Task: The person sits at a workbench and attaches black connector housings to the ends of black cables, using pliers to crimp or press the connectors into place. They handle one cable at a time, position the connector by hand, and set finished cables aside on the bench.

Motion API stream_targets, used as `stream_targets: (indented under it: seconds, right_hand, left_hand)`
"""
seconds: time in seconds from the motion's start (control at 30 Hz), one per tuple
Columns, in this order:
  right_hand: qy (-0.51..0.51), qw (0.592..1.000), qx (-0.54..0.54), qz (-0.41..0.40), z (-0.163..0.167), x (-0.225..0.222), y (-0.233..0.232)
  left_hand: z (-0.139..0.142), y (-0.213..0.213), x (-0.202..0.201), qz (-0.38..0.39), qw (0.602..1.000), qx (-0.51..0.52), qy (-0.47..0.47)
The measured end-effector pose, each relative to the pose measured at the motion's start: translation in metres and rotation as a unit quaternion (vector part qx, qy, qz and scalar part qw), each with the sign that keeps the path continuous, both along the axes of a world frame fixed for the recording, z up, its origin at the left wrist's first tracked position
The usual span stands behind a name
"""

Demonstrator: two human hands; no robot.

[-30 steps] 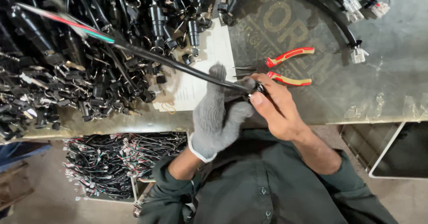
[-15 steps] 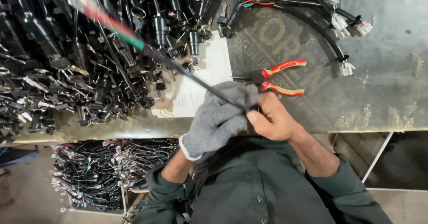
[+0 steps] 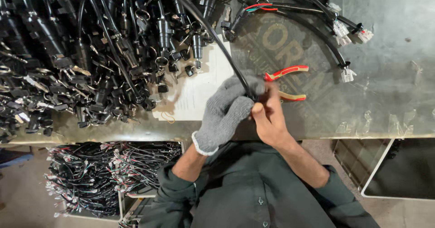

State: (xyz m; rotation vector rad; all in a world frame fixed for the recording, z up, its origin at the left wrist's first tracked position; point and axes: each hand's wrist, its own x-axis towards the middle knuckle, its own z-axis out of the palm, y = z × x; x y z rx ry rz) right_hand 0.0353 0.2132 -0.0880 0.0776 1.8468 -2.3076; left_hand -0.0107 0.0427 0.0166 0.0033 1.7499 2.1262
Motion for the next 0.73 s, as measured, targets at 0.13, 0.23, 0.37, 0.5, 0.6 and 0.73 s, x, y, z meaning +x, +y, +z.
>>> stream_targets:
  seconds: [0.13,0.23,0.37,0.5,0.6,0.73]
  right_hand:
    - [0.171,0.945,0.278,0.014,0.032,-0.018,-0.004]
    - [0.378,0.81,0.449,0.009,0.061,-0.032,0.019]
    - [0.308,0.698,0.641,0.083,0.084,-0.058,0.052]
    - [0.254,0.72,0.64,0.085,0.073,-0.06,0.053]
    - [0.089,0.975,0.202,0.013,0.059,-0.053,0.067]
    - [-0.014,0.975,-0.171,0.139,0.029,-0.031,0.073]
  left_hand:
    - [-0.008,-0.002,0.007,-0.012,0.998,0.06,0.017]
    - [-0.014,-0.017,0.006,0.031,0.993,0.108,0.039]
    - [-0.01,-0.024,0.016,0.062,0.994,-0.018,0.086]
    - [0.002,-0.026,0.009,0.005,0.971,-0.125,0.205]
    - [0.018,-0.026,0.015,-0.05,0.992,-0.009,0.119]
    - [0.041,-0.019,0.022,-0.055,0.994,0.09,-0.01]
